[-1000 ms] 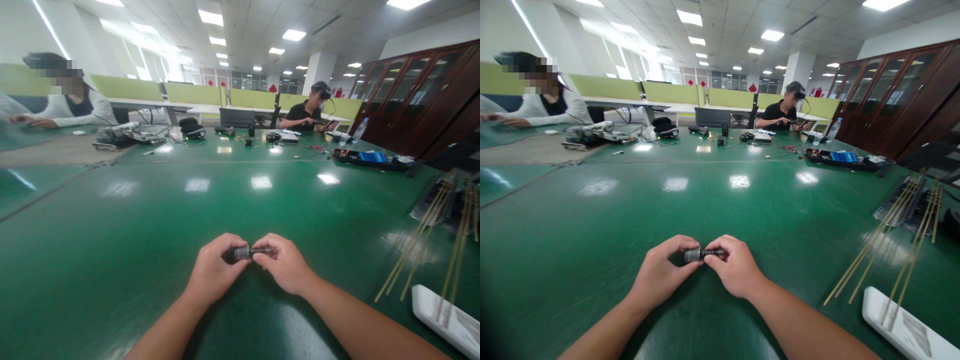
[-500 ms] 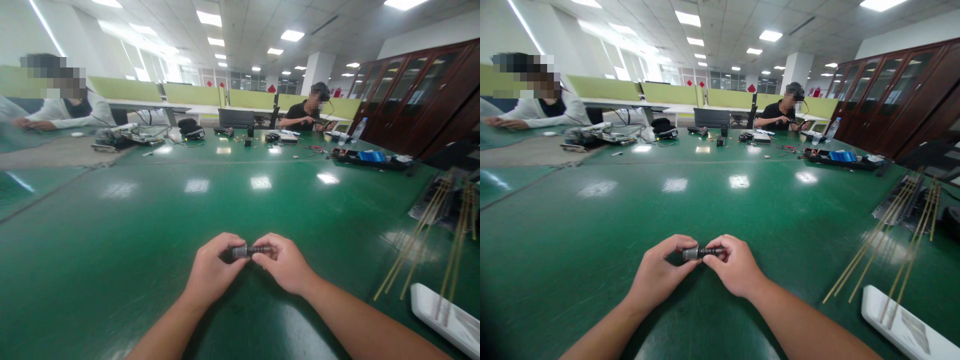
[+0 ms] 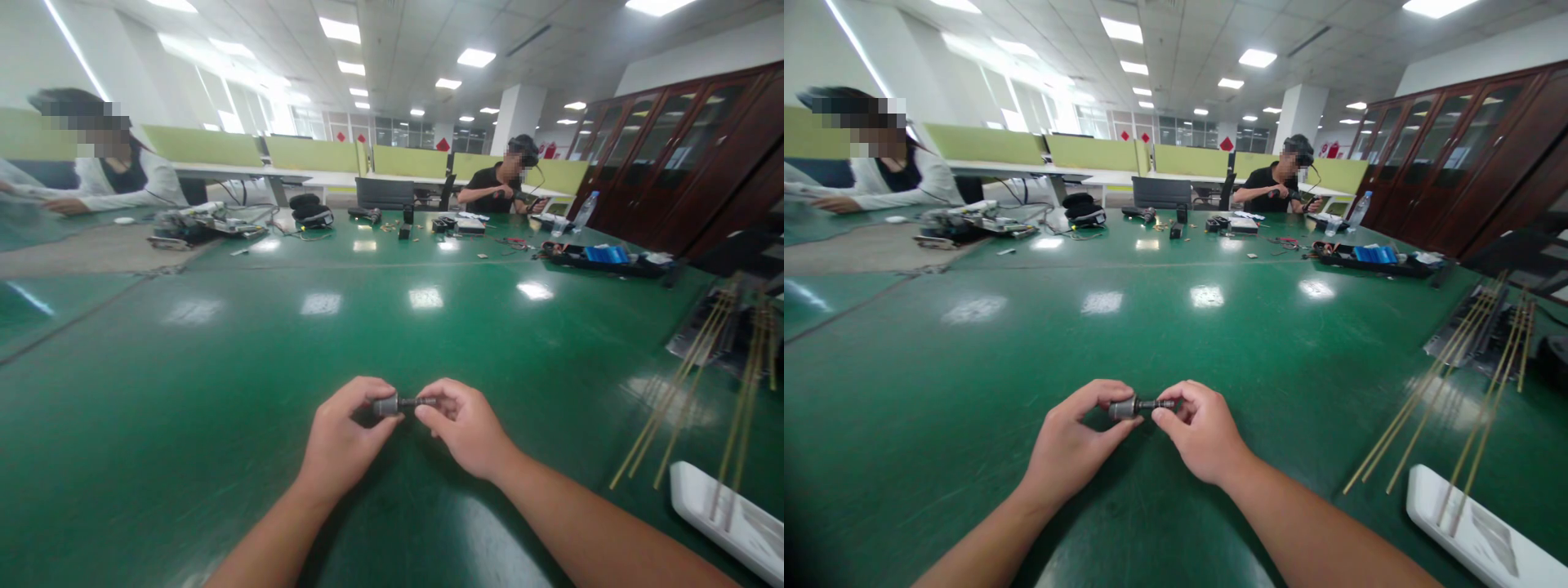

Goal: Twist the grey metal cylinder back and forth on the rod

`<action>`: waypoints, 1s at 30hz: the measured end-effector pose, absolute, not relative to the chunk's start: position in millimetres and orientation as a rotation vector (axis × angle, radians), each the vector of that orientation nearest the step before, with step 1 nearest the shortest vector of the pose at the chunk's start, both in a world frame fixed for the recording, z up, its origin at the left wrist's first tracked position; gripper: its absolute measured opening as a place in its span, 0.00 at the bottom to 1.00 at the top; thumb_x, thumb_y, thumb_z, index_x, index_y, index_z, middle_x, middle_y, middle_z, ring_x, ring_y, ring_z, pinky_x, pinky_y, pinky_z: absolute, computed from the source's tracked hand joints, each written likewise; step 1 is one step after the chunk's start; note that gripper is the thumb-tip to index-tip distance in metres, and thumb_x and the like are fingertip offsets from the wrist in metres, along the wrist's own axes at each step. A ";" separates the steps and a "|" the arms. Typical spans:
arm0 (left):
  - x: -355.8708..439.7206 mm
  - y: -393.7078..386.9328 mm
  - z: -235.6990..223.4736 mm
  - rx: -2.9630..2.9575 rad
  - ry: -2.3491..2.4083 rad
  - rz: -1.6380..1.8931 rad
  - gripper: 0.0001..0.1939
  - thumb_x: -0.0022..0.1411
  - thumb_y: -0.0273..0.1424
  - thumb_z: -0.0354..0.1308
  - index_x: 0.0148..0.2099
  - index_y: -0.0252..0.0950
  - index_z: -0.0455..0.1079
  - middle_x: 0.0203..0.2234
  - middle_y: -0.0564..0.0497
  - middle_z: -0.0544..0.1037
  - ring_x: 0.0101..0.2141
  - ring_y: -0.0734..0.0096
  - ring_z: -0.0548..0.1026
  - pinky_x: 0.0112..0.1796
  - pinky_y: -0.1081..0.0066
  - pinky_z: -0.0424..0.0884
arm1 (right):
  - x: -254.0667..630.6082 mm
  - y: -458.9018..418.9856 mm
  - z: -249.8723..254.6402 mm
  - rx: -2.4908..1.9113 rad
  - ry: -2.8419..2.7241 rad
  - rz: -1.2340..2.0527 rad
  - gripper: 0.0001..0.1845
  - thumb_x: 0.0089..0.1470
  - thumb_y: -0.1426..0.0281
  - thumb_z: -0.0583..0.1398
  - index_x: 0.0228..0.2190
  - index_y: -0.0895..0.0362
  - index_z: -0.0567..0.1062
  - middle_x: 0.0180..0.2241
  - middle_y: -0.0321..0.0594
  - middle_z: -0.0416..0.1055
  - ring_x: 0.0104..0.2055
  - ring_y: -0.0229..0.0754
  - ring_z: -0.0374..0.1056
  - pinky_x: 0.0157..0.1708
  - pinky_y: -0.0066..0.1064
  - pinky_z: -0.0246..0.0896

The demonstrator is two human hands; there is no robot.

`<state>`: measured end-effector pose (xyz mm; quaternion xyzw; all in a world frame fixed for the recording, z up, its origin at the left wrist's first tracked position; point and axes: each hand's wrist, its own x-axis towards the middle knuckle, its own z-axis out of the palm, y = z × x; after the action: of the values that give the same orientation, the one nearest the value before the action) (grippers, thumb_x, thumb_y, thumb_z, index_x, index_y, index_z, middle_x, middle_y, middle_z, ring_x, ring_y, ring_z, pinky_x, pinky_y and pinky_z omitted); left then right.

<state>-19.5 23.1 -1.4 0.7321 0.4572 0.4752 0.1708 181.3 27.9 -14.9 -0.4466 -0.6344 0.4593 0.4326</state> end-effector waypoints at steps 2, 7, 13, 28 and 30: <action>-19.0 23.3 -1.0 2.075 1.293 1.353 0.08 0.57 0.28 0.64 0.41 0.40 0.73 0.38 0.52 0.76 0.40 0.68 0.75 0.42 0.70 0.70 | 181.6 27.6 -14.5 -1.122 -1.576 1.140 0.08 0.54 0.66 0.62 0.36 0.57 0.76 0.25 0.35 0.71 0.24 0.37 0.66 0.25 0.27 0.60; -18.1 23.3 -0.6 2.072 1.281 1.371 0.08 0.57 0.28 0.64 0.41 0.40 0.72 0.37 0.53 0.76 0.39 0.69 0.75 0.41 0.70 0.70 | 182.3 28.1 -14.4 -1.132 -1.570 1.123 0.09 0.54 0.66 0.62 0.36 0.58 0.76 0.23 0.35 0.70 0.23 0.36 0.65 0.24 0.27 0.59; -18.3 23.5 0.8 2.086 1.290 1.378 0.07 0.57 0.28 0.64 0.40 0.39 0.73 0.37 0.51 0.77 0.39 0.66 0.75 0.41 0.69 0.71 | 183.2 28.4 -11.4 -1.157 -1.536 1.130 0.09 0.53 0.66 0.62 0.35 0.58 0.76 0.21 0.33 0.68 0.21 0.36 0.63 0.22 0.27 0.56; -21.1 24.6 -1.9 2.058 1.388 1.379 0.10 0.57 0.33 0.65 0.42 0.40 0.73 0.38 0.52 0.77 0.38 0.66 0.75 0.40 0.69 0.71 | 188.5 31.3 -7.2 -1.043 -1.307 1.206 0.11 0.51 0.63 0.64 0.27 0.58 0.73 0.20 0.34 0.68 0.20 0.35 0.63 0.21 0.27 0.55; -23.2 24.8 -1.8 2.008 1.465 1.393 0.14 0.57 0.36 0.66 0.46 0.41 0.73 0.40 0.52 0.77 0.37 0.66 0.75 0.41 0.68 0.71 | 188.5 35.0 -8.1 -0.976 -1.177 1.263 0.16 0.53 0.58 0.62 0.24 0.58 0.72 0.20 0.35 0.68 0.18 0.34 0.62 0.20 0.26 0.55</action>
<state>-23.2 24.8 -1.8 0.6973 0.5087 0.4836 0.1454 188.5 35.0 -8.1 -0.4119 -0.4965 0.5332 0.5473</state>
